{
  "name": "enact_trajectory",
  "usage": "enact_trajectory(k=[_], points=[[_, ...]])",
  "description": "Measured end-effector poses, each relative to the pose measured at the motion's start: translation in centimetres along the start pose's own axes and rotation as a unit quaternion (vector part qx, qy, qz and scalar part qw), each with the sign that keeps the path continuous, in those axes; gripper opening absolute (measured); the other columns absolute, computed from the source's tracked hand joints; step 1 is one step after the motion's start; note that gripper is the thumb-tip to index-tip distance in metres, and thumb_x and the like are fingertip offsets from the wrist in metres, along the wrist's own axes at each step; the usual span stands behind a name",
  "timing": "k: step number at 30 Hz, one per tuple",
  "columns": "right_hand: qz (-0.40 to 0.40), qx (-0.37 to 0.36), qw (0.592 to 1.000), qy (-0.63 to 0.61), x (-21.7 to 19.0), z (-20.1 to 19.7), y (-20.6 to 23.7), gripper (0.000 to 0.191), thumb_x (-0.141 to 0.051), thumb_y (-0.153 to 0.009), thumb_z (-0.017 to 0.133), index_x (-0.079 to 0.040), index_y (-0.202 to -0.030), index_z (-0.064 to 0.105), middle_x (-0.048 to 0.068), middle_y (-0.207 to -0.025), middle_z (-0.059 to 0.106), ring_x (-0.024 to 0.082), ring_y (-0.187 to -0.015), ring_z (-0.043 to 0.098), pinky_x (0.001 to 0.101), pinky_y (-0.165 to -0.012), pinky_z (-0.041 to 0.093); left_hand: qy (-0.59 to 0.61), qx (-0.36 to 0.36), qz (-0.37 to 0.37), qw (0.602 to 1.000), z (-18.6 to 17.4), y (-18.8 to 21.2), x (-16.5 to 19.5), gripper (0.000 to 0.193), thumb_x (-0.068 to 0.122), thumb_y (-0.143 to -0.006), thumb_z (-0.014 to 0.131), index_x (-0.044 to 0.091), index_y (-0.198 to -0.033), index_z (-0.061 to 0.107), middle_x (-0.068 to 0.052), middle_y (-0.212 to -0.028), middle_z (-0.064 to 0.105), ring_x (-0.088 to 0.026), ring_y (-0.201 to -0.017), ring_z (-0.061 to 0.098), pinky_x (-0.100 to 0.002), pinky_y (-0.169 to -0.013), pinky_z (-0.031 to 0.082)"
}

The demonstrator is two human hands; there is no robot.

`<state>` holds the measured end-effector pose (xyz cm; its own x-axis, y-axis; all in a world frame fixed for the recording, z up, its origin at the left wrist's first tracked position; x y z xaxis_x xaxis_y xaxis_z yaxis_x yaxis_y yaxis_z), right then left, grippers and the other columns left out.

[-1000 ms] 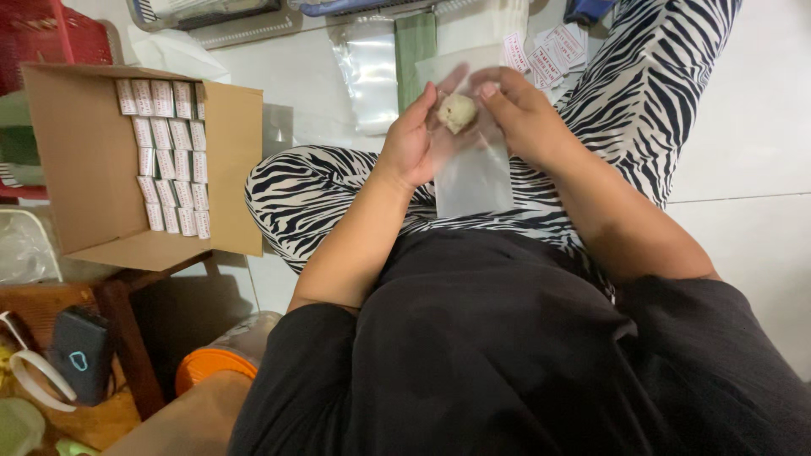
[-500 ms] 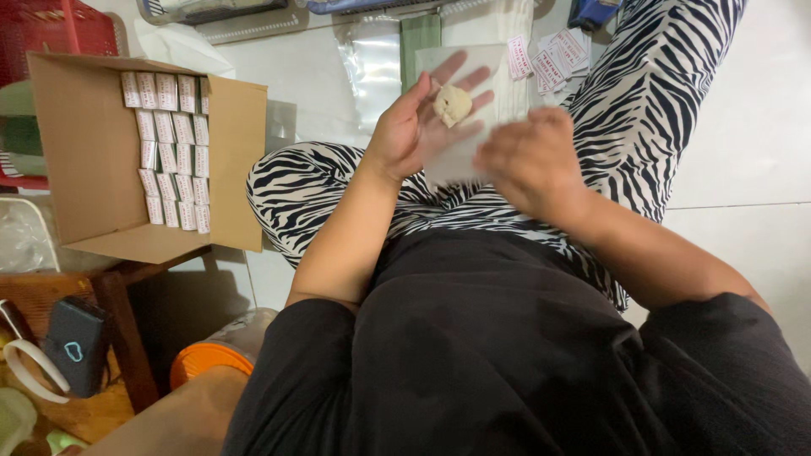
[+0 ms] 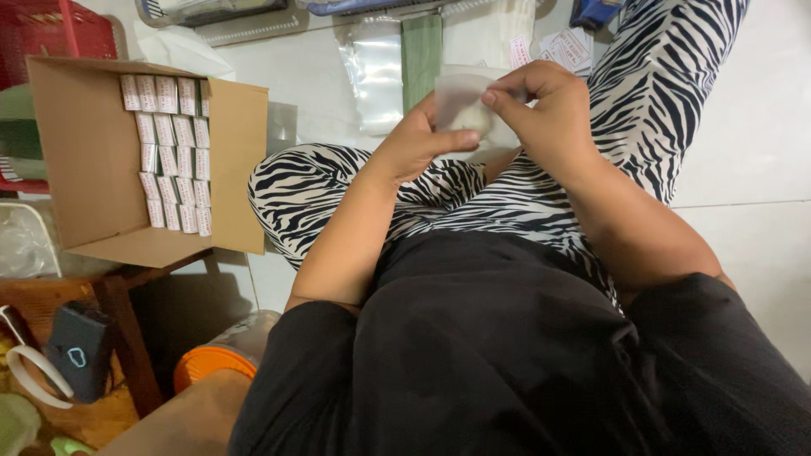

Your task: The person sits on the floor wrapping small white tempeh cakes in green leaves, folding the leaf around each cake, then wrapping the bundle in clear plastic and placing the wrapped pieces into a cardboard box alongside many already wrapped pieces.

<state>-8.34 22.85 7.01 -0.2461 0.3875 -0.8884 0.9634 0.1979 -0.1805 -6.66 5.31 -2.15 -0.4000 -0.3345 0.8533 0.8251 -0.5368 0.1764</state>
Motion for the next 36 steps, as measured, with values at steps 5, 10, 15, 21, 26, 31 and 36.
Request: enact_trajectory(k=[5,10,15,21,26,31,36], points=[[0.012,0.017,0.999,-0.041,0.8,-0.5,0.5,0.027,-0.017,-0.094,0.084,-0.001,-0.109,0.069,0.011,-0.116,0.067,0.017,-0.101,0.065,0.0288,-0.089,0.052,0.006,0.102,-0.059,0.993,-0.6,-0.4,-0.6,0.052,0.015,-0.092,0.081,-0.001,-0.136,0.058,-0.012,-0.122,0.070,-0.023,-0.107,0.071,-0.038,-0.092,0.062],[-0.046,-0.037,0.998,-0.031,1.3,0.2,3.6,0.032,-0.019,-0.086,0.088,0.001,-0.105,0.073,0.022,-0.146,0.053,0.034,-0.140,0.050,0.0438,-0.115,0.042,0.050,0.111,-0.055,0.991,-0.7,0.2,0.6,0.052,0.021,-0.090,0.081,0.004,-0.134,0.058,-0.008,-0.122,0.069,-0.019,-0.107,0.071,-0.036,-0.089,0.062],[0.054,-0.071,0.995,-0.045,3.3,-0.2,4.6,0.023,-0.026,-0.101,0.078,-0.006,-0.113,0.074,0.016,-0.152,0.058,0.030,-0.145,0.056,0.0426,-0.119,0.046,0.046,0.088,-0.046,0.994,0.1,0.1,1.2,0.051,0.022,-0.092,0.082,0.004,-0.134,0.059,-0.010,-0.123,0.070,-0.020,-0.110,0.070,-0.038,-0.093,0.061],[-0.117,-0.016,0.993,-0.015,-2.1,-4.4,0.9,0.066,-0.035,-0.095,0.081,-0.001,-0.142,0.049,0.022,-0.146,0.048,0.034,-0.135,0.049,0.0443,-0.114,0.041,-0.025,0.104,-0.029,0.994,0.9,0.0,1.1,0.049,0.015,-0.090,0.081,0.000,-0.132,0.060,-0.011,-0.119,0.071,-0.021,-0.105,0.072,-0.037,-0.092,0.063],[0.001,-0.214,0.973,0.090,-1.4,-0.8,-3.6,0.046,-0.032,-0.090,0.081,-0.007,-0.128,0.071,0.016,-0.114,0.069,0.028,-0.102,0.065,0.0387,-0.087,0.051,-0.099,0.080,-0.009,0.992,1.8,0.2,0.6,0.050,0.015,-0.091,0.083,-0.002,-0.131,0.059,-0.013,-0.119,0.072,-0.021,-0.106,0.073,-0.033,-0.091,0.063],[0.057,-0.254,0.956,0.131,0.5,0.8,-4.4,0.021,-0.026,-0.087,0.079,-0.011,-0.101,0.080,0.007,-0.082,0.072,0.023,-0.071,0.069,0.0353,-0.067,0.053,-0.073,0.163,-0.075,0.981,-0.3,-0.5,-2.1,0.045,0.023,-0.089,0.078,0.004,-0.126,0.062,-0.008,-0.113,0.072,-0.018,-0.099,0.072,-0.033,-0.078,0.063],[-0.207,-0.110,0.939,0.253,-1.1,2.8,-3.1,0.012,-0.015,-0.087,0.078,-0.009,-0.097,0.079,0.007,-0.093,0.072,0.029,-0.087,0.068,0.0411,-0.079,0.051,0.037,0.248,-0.070,0.965,-3.6,-2.4,-5.1,0.028,0.016,-0.093,0.072,0.002,-0.117,0.069,-0.007,-0.114,0.073,-0.016,-0.101,0.069,-0.035,-0.077,0.063]])
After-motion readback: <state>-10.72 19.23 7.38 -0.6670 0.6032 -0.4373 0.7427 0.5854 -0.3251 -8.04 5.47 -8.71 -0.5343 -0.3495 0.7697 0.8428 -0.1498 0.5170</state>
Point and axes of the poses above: each hand's wrist, its own y-axis away from the middle knuckle, its own z-axis out of the palm, x = y × z, the point moved 7 cm from there along -y, towards the middle knuckle
